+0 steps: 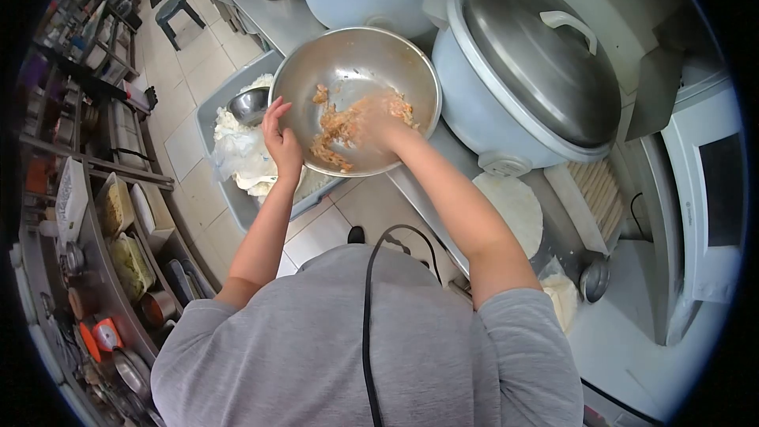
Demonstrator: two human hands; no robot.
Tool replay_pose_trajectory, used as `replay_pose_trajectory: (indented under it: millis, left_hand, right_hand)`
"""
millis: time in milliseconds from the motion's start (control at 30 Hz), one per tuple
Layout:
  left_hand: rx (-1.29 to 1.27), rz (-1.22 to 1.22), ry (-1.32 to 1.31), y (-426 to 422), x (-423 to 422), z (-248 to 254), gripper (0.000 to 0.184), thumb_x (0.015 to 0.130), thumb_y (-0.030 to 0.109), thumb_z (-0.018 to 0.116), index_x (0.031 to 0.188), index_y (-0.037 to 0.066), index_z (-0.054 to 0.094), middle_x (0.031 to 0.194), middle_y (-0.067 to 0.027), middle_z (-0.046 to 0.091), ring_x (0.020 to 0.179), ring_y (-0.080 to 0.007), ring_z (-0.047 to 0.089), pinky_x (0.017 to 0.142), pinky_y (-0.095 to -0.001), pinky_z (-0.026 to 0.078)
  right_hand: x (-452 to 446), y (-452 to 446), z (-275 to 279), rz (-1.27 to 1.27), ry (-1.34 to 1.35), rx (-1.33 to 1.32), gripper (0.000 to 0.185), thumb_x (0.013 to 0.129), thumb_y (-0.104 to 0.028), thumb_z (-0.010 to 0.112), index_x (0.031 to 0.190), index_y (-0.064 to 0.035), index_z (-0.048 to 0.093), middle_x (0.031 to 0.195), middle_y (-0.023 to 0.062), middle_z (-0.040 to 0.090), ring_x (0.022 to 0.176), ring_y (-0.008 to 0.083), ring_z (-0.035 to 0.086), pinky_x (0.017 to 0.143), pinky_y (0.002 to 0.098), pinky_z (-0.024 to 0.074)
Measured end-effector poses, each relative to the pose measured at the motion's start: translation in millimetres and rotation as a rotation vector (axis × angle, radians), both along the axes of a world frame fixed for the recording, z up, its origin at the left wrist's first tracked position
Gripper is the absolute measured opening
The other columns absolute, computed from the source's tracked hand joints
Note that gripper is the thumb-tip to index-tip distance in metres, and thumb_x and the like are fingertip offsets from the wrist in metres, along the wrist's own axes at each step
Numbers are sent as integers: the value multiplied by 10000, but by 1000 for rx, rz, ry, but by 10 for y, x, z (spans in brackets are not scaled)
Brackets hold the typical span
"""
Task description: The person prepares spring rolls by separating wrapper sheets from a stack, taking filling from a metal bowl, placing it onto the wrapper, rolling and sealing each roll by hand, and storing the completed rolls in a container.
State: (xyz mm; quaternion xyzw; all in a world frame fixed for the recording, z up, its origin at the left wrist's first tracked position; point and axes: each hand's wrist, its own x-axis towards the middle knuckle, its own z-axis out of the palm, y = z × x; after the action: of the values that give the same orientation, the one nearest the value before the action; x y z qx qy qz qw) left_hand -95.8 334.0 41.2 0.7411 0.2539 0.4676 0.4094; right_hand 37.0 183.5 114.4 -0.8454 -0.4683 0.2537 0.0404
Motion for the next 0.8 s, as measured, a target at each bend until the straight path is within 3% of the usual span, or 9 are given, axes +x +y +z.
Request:
replay_pose_trajectory:
  millis: [200,267,333,400,467,533,667,733,800]
  left_hand:
    - [-58,20,-118,16,44,-31,483,645,-98,362,1040,56,594,1291,-123,433,1245,-295,362,1051,-390,273]
    - [-87,61,-155,-8,40,-63,482,648,-91,372,1051,61,588,1307,-133,404,1266,-293,341,1070,-387,248]
    - [-117,33,-131,-10,23,-39,490,647,-83,379,1070,65,577,1324,-138,363,1286,-305,301,1081,-399,227]
    - [-103,39,-100,-13,16,-11,486,647,-81,379,1067,64,577,1322,-136,369,1285,-307,302,1081,-399,225]
    - [-94,52,-69,-30,-3,-23,483,647,-80,379,1063,63,578,1321,-134,374,1284,-308,304,1080,-399,223]
    - [-70,49,-67,-19,9,-27,506,636,-94,372,1060,74,591,1321,-134,377,1258,-333,297,1055,-417,232]
    - [-59,41,-66,-16,1,-60,503,636,-89,380,1057,84,594,1318,-133,383,1245,-333,305,1052,-423,226]
    - [-62,35,-54,-17,1,-35,499,637,-86,383,1053,89,598,1313,-132,388,1237,-332,310,1049,-423,230]
    - [-62,34,-49,-8,6,-31,493,638,-85,384,1046,88,601,1309,-131,392,1235,-331,311,1048,-422,231]
  right_hand:
    - [131,100,141,76,60,10,155,744,-107,581,851,-63,685,863,174,653,830,316,635,746,392,493]
    - [293,254,-388,30,45,85,144,738,-98,583,837,-59,680,859,178,650,825,316,634,738,397,491]
    - [232,374,-517,-18,32,162,133,732,-89,584,822,-54,676,854,183,646,821,317,633,731,402,489]
    - [39,397,-590,78,-195,54,172,736,-57,561,851,-73,687,852,183,646,828,316,634,737,400,491]
    - [-191,304,-314,92,-262,50,259,731,-19,541,920,-100,698,859,180,649,839,313,637,752,392,493]
    - [-224,318,-158,135,-57,-62,333,708,1,545,981,-119,692,871,179,653,847,325,637,759,394,495]
    - [196,566,-635,184,-75,33,352,701,5,552,1004,-119,681,882,178,653,843,346,634,755,402,495]
    - [141,686,-679,-135,113,151,351,704,0,553,1012,-115,678,893,172,654,842,347,634,759,400,495]
    - [-42,622,-636,-10,0,78,343,707,-1,554,1005,-114,680,898,170,654,848,337,635,762,398,494]
